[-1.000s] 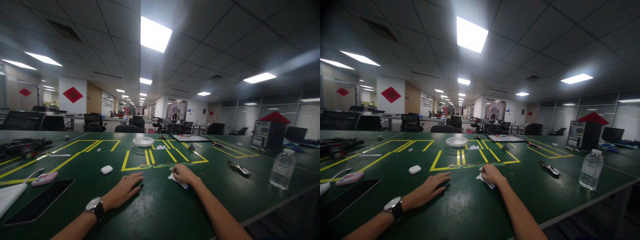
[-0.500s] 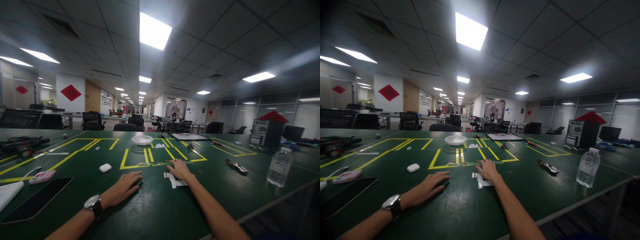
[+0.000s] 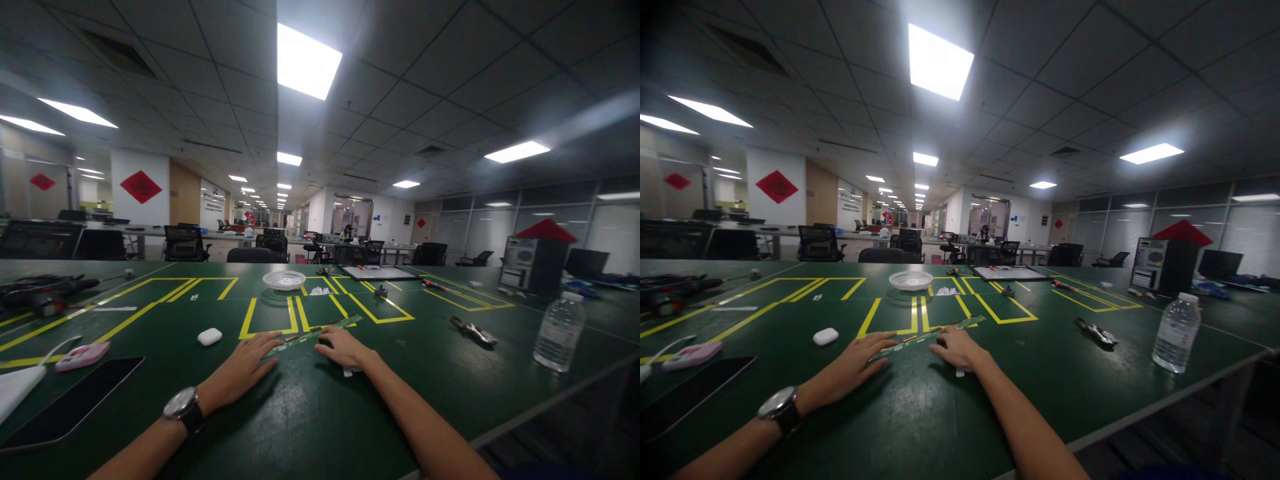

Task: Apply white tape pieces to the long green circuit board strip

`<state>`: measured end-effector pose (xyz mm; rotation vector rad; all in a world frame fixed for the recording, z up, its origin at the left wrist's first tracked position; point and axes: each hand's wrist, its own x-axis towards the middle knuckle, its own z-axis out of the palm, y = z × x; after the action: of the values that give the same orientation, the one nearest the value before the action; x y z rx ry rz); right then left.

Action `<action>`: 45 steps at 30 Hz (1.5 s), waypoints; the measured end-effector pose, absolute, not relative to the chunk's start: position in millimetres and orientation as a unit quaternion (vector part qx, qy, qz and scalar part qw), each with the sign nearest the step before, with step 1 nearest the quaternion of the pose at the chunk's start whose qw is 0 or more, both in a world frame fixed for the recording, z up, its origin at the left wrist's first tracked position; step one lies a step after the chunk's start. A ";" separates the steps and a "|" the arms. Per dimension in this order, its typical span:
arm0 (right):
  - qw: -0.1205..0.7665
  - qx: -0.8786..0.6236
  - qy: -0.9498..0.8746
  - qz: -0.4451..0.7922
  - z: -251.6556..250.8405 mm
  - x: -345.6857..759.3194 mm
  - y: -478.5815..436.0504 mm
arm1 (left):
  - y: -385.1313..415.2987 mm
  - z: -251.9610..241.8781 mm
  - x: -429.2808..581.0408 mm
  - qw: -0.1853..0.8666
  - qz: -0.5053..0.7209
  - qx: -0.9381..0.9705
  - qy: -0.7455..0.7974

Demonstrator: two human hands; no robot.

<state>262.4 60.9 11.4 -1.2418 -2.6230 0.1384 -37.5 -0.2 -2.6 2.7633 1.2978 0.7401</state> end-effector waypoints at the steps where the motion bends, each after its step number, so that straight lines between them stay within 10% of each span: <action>1: 0.116 -0.410 -0.903 0.047 11.7 260.8 59.7 | 0.5 -2.9 -37.4 -0.003 0.237 0.878 0.416; 10: 0.101 -0.577 -0.811 0.009 5.8 261.4 65.2 | 7.8 -14.5 -33.5 0.003 0.200 0.873 0.444; 26: 0.101 -0.264 -0.946 0.155 29.0 243.7 30.5 | -5.4 -9.9 -17.8 0.042 0.195 0.888 0.414; 45: 0.088 -0.416 -0.899 0.103 35.1 289.3 46.6 | -20.7 -2.5 -6.4 0.037 0.173 0.908 0.380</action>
<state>289.3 46.6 35.1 -1.2393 -2.6760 0.3063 -6.4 -20.7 -2.5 2.7880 1.1654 0.5319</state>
